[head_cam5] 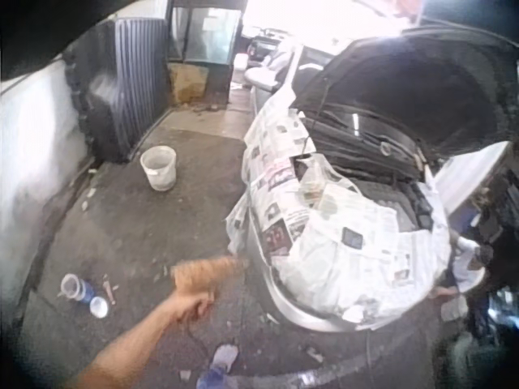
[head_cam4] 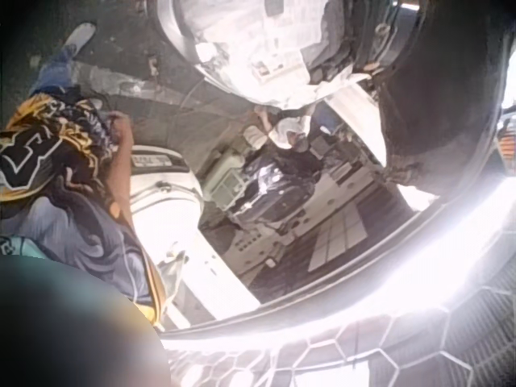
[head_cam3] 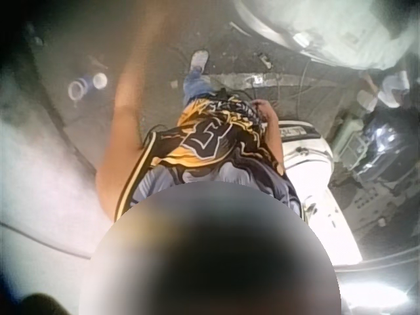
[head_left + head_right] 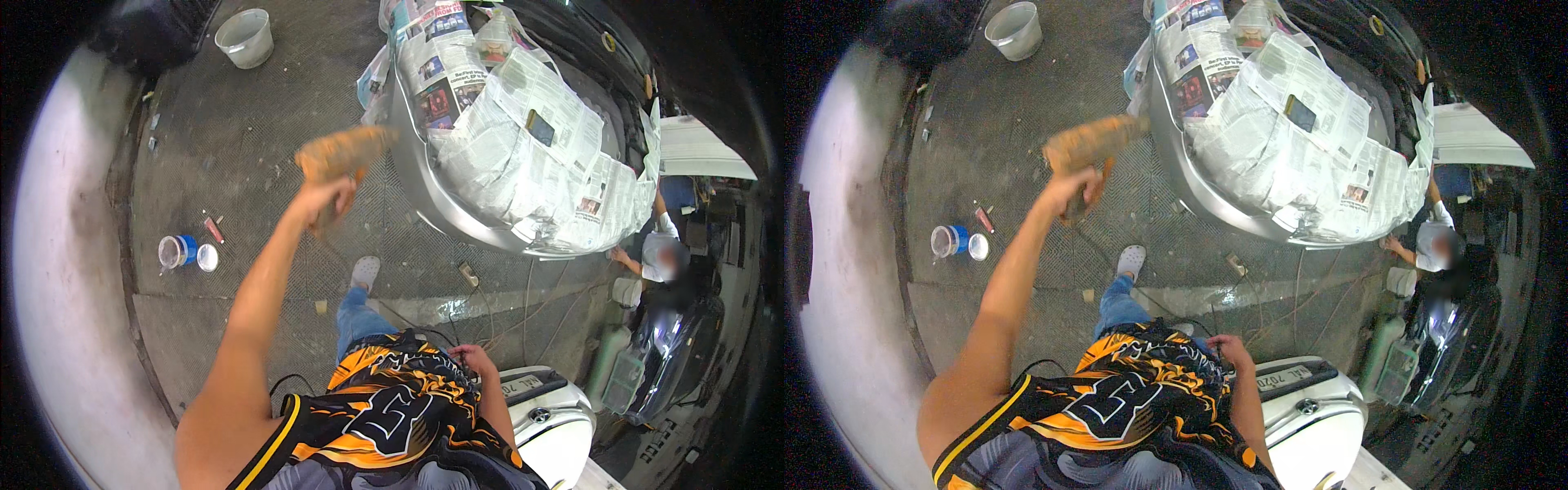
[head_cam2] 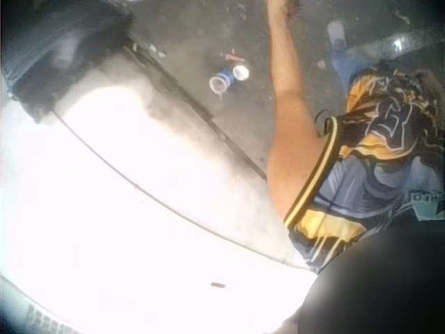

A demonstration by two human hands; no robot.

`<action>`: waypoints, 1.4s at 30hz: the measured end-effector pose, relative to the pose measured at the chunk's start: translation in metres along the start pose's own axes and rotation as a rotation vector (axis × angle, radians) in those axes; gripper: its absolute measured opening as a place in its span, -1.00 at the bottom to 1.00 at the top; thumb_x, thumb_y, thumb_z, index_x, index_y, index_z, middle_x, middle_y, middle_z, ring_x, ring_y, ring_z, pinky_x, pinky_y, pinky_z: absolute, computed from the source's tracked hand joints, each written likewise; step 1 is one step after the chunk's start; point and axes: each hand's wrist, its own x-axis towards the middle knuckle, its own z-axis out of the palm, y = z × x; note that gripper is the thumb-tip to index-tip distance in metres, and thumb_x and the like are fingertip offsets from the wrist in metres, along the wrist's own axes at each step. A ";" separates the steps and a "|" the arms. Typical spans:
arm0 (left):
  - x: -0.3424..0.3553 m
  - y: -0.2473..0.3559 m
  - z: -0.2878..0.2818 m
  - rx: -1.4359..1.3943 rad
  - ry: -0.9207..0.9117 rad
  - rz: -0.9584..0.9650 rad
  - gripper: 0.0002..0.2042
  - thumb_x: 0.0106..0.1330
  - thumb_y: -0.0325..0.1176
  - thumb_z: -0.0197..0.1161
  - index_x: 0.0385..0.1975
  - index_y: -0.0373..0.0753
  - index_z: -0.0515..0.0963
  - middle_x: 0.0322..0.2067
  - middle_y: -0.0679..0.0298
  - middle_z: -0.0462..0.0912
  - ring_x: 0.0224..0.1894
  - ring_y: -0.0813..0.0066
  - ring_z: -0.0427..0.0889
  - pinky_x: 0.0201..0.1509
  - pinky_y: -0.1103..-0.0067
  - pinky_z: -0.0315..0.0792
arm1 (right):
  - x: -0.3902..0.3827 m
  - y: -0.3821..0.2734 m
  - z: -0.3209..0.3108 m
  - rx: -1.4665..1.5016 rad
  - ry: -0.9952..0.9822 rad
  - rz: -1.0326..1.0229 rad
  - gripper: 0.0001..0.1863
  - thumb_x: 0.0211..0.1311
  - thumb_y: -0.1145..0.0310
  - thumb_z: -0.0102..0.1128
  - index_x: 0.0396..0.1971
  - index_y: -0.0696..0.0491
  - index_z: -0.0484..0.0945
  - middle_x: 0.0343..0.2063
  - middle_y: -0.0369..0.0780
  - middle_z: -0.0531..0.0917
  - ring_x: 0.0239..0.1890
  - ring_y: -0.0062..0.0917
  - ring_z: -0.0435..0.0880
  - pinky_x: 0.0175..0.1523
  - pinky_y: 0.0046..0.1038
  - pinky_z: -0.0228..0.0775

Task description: The person repeatedly buffs the front bumper of a silver car with a handheld buffing pad. The bumper is partially covered with newspaper. The person moves around the bumper, applying the pad in circular motions across its surface.

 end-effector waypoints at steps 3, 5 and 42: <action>0.034 0.039 -0.016 -0.060 0.237 0.120 -0.86 0.21 -0.41 0.26 -0.55 -0.23 0.47 -0.61 0.34 0.47 -0.64 0.53 0.43 -0.55 0.57 0.35 | -0.007 -0.012 -0.003 0.222 -0.035 0.121 -0.66 0.22 0.51 -0.05 -0.19 0.09 0.74 -0.33 -0.22 0.76 -0.33 -0.57 0.70 -0.25 -0.52 0.50; 0.050 0.049 -0.025 -0.129 0.279 0.178 -0.87 0.25 -0.39 0.25 -0.49 -0.21 0.47 -0.61 0.36 0.45 -0.64 0.55 0.42 -0.53 0.57 0.35 | -0.011 -0.018 -0.008 0.361 -0.033 0.280 -0.71 0.29 0.39 0.02 -0.19 0.07 0.74 -0.34 -0.24 0.76 -0.41 -0.61 0.68 -0.38 -0.54 0.46; -0.078 -0.167 -0.008 0.353 0.500 -0.030 -0.70 0.21 -0.46 0.42 -0.10 -0.31 0.50 -0.33 0.28 0.62 -0.31 0.42 0.64 -0.25 0.56 0.56 | -0.039 0.063 0.062 -0.157 0.437 0.034 -0.71 0.30 0.37 0.02 -0.10 -0.06 0.70 -0.18 -0.11 0.74 -0.07 -0.19 0.71 0.05 -0.27 0.51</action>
